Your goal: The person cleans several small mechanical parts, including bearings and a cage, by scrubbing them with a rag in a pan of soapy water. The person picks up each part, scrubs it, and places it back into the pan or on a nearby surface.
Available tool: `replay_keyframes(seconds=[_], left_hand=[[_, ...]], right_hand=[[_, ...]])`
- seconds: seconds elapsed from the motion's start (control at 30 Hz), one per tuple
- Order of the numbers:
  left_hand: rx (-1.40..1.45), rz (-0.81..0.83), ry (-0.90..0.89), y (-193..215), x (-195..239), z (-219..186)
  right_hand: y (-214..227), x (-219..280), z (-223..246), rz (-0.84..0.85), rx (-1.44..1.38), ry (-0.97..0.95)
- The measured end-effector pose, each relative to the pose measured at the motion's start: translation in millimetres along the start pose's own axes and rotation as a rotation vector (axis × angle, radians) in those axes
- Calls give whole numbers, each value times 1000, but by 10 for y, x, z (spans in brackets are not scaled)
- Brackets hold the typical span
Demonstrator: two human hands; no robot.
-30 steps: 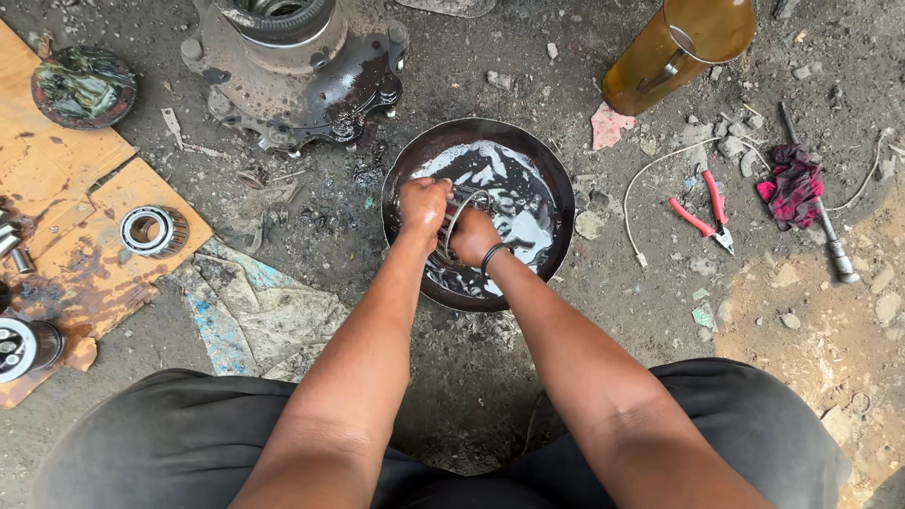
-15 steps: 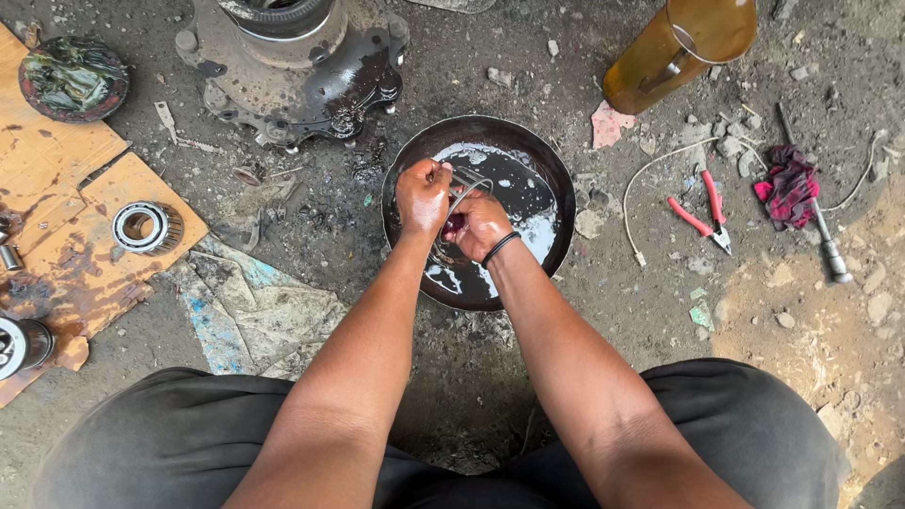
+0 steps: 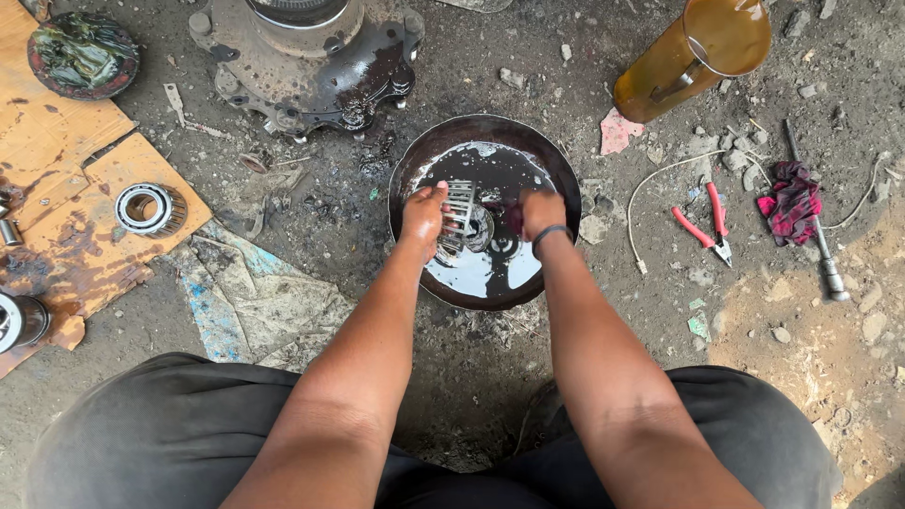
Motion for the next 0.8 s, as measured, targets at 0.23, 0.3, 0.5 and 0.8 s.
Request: replay_keyframes(seconds=[0.23,0.3,0.5,0.8], left_hand=[[173,276,24,-202,202,-283],[191,369,47,-296,236,-366],[186,440,80,-376,330,-489],[267,448,112,-532,385,-586]], right_hand=[[-523,362,-874,34,776,0],[-802,297,-812,345,979,208],[-437,186,-423,217,943,19],[-636,180,-685,195,508,180]])
Point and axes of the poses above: each hand's wrist, its own x-axis away from the middle knuckle, its own y-axis out of the back of the hand, z = x × y, the point moved 6 cm from there along -x, towards the middle knuckle, and after that the axes turned 2 degrees about y, right-handed, at the moved point
